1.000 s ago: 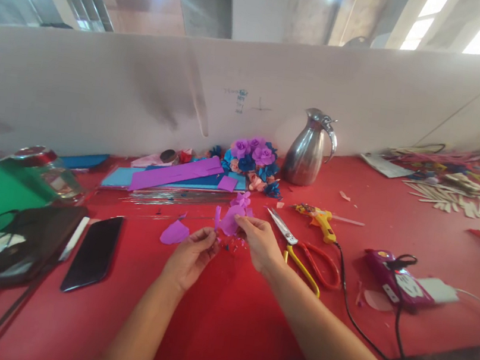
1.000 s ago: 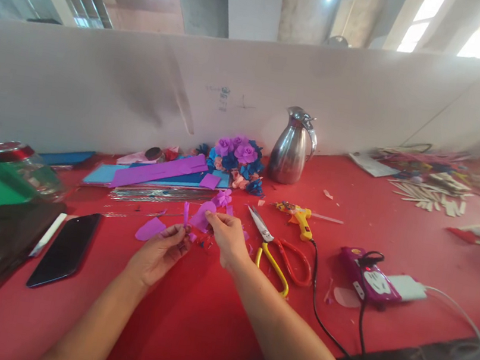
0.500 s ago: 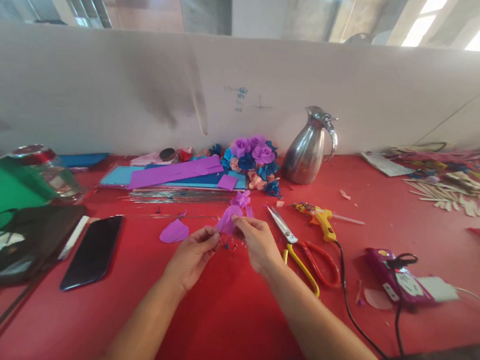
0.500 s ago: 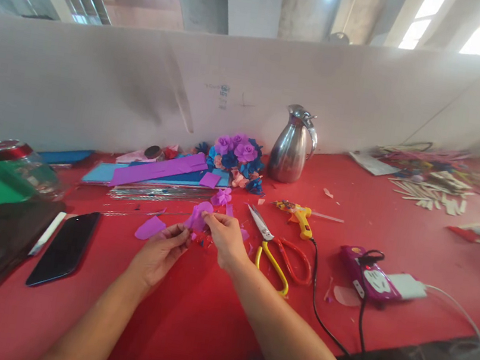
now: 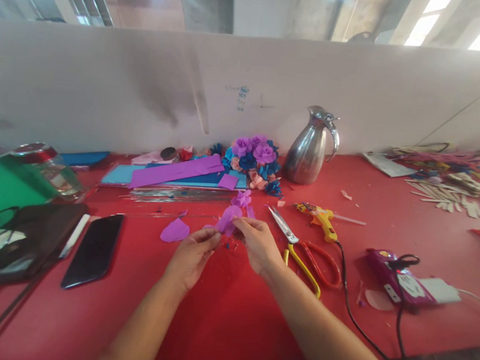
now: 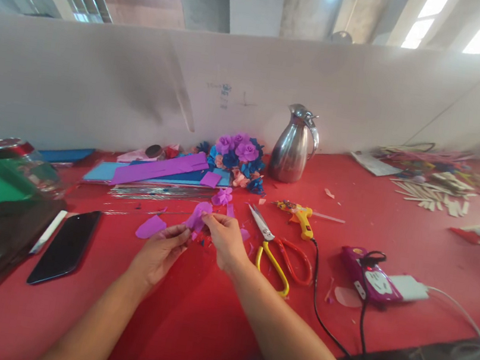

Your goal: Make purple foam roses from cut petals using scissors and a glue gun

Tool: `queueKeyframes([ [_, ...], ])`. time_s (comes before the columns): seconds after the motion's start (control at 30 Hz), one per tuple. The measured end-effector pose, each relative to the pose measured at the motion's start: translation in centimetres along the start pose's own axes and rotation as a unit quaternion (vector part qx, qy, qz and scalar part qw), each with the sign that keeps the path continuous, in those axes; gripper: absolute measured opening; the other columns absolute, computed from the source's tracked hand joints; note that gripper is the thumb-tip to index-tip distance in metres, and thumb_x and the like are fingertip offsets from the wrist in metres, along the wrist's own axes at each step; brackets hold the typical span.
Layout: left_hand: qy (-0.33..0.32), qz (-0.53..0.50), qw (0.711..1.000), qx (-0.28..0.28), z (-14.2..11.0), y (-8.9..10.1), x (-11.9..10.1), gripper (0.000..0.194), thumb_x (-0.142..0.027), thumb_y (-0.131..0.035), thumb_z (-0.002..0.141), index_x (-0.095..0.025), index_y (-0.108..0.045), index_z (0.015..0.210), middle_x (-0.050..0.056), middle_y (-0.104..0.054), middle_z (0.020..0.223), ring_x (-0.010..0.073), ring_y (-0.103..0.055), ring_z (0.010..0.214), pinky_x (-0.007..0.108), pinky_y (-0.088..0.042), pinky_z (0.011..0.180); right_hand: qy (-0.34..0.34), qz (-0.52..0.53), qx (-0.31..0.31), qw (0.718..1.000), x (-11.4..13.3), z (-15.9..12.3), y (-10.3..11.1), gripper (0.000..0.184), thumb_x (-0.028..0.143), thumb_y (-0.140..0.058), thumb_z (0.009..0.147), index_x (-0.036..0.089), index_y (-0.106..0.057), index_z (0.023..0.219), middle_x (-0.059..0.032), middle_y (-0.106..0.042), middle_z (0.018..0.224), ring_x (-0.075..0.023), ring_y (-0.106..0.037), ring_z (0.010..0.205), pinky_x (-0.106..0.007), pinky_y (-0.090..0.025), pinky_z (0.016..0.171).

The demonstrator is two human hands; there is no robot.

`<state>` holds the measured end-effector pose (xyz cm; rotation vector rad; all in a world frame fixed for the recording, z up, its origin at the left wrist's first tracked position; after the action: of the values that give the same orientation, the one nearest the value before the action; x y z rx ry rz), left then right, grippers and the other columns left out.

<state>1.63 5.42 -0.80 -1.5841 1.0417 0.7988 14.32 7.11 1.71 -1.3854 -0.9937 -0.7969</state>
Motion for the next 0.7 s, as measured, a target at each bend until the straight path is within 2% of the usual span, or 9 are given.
queueKeyframes([
  [0.53, -0.016, 0.003, 1.000, 0.002, -0.11, -0.07, -0.36, 0.026, -0.026, -0.086, 0.046, -0.013, -0.065, 0.055, -0.003, -0.052, 0.054, 0.0063, -0.045, 0.055, 0.019, -0.037, 0.056, -0.015, 0.015, 0.007, 1.000, 0.01, -0.26, -0.38, 0.026, 0.041, -0.068, 0.061, 0.017, -0.062, 0.052, 0.0008, -0.057, 0.056, -0.0107, -0.047, 0.057, -0.026, -0.038, 0.062],
  [0.7, -0.019, -0.003, 1.000, 0.000, -0.03, 0.15, -0.37, 0.026, -0.025, -0.086, 0.046, -0.013, -0.065, 0.056, -0.003, -0.053, 0.053, 0.0065, -0.045, 0.054, 0.020, -0.036, 0.055, -0.001, 0.000, 0.021, 1.000, 0.21, -0.36, -0.53, 0.024, 0.038, -0.064, 0.066, 0.017, -0.065, 0.055, -0.0001, -0.058, 0.057, -0.0118, -0.049, 0.059, -0.027, -0.038, 0.064],
])
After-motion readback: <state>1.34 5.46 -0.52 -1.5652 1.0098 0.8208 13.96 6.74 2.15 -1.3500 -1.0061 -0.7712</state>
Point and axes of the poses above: each hand's wrist, its own z-axis towards the middle knuckle, its own y-axis out of the back of the hand, x = y × z, the point moved 7 cm from there along z, towards the middle knuckle
